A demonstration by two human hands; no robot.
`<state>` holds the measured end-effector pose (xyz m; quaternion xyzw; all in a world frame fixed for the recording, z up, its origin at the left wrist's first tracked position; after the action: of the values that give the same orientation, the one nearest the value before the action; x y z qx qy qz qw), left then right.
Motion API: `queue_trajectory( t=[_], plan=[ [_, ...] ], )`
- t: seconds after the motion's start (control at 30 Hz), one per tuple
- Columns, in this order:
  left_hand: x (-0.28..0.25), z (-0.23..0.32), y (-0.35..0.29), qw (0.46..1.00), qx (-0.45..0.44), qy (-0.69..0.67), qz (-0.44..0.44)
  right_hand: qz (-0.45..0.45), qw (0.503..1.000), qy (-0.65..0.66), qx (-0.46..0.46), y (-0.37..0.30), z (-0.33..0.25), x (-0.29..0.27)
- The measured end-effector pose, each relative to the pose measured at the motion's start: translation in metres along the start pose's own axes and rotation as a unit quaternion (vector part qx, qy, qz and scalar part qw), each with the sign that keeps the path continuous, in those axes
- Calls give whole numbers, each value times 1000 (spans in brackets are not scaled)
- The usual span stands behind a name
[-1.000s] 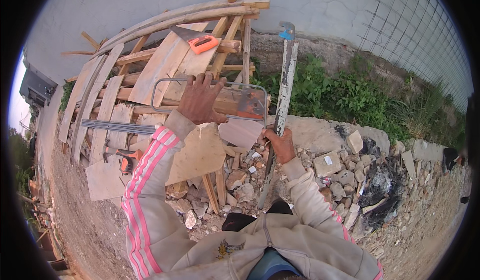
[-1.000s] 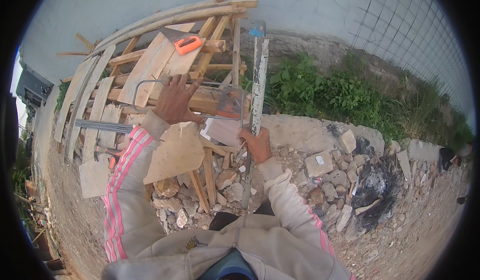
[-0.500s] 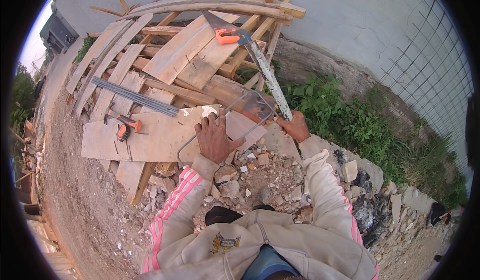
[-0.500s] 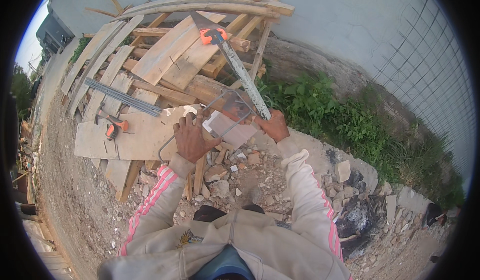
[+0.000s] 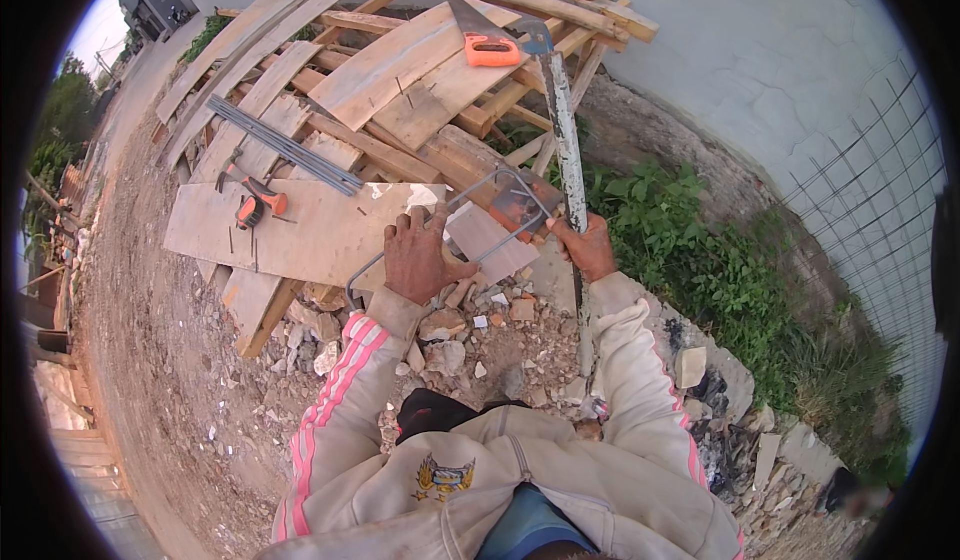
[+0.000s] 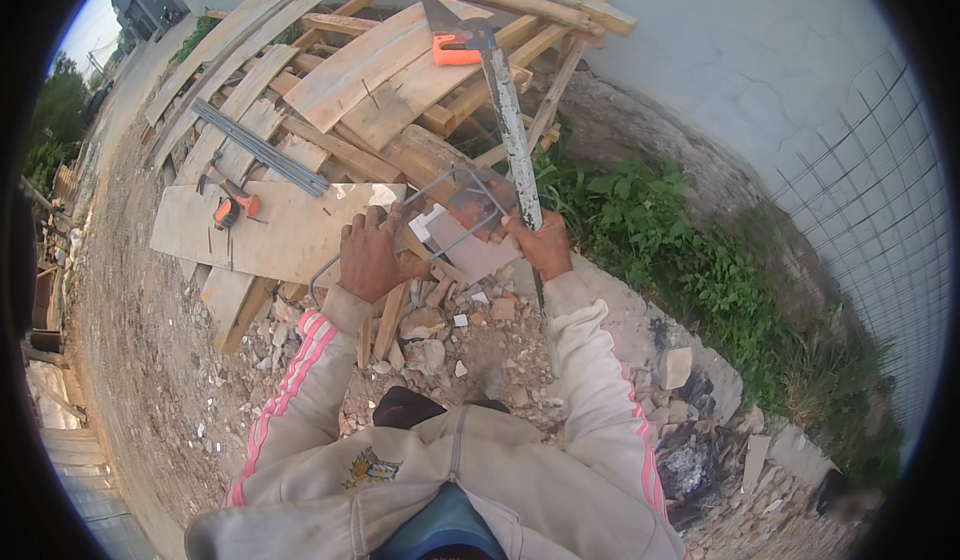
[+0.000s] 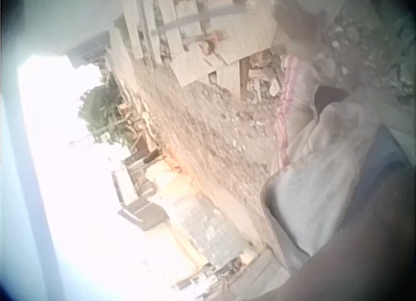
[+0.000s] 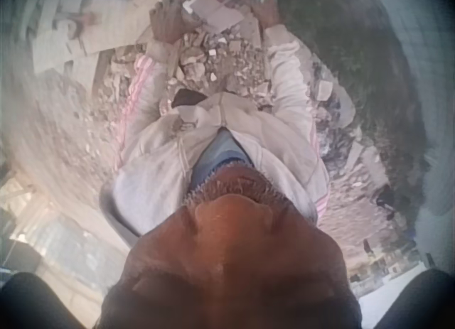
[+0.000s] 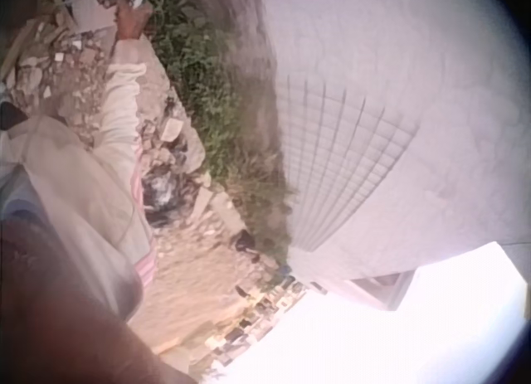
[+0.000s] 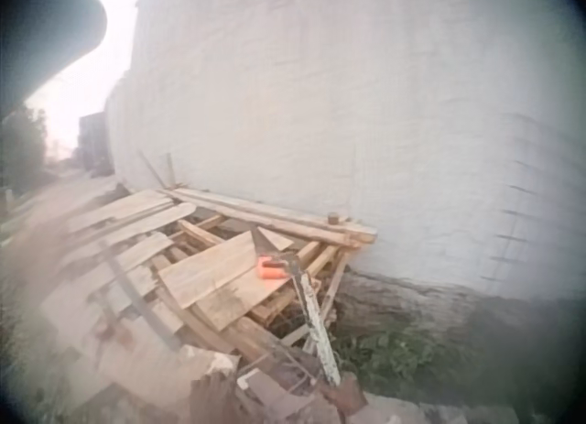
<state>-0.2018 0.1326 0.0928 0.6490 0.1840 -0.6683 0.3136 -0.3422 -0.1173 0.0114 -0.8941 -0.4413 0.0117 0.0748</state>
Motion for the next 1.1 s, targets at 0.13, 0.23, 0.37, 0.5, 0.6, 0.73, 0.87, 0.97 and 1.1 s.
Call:
queue_trajectory(
  t=[0.13,0.23,0.37,0.5,0.6,0.73,0.87,0.97,1.1],
  plan=[
    [3,-3,6,1000,1,11,-26,1,1000,22,9,1,1,1],
    [17,10,-3,998,-41,14,-43,11,999,37,20,6,5,0],
    [14,15,-1,998,-43,22,-42,9,997,32,72,7,6,-6],
    [11,7,12,998,15,39,-48,2,997,41,69,3,7,1],
    [15,15,15,997,15,57,-42,12,998,21,60,5,10,2],
    [44,43,16,999,-10,41,28,-3,998,1,57,8,12,0],
    [54,37,28,1000,16,10,22,13,999,-8,39,9,14,-1],
    [57,34,31,1000,12,0,-5,2,999,-7,37,9,12,-3],
    [60,34,30,999,16,3,29,-26,999,10,39,10,11,-5]
  ],
)
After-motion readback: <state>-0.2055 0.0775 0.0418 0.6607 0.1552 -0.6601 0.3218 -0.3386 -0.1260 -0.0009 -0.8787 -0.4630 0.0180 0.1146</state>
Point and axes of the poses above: each hand's wrist, its own y-axis towards the middle knuckle, its own x-axis out of the palm, z = x × y, the point moved 1 cm from there along y, towards the middle knuckle, and after that the axes turned 3 degrees about y, right-handed, at the moved point
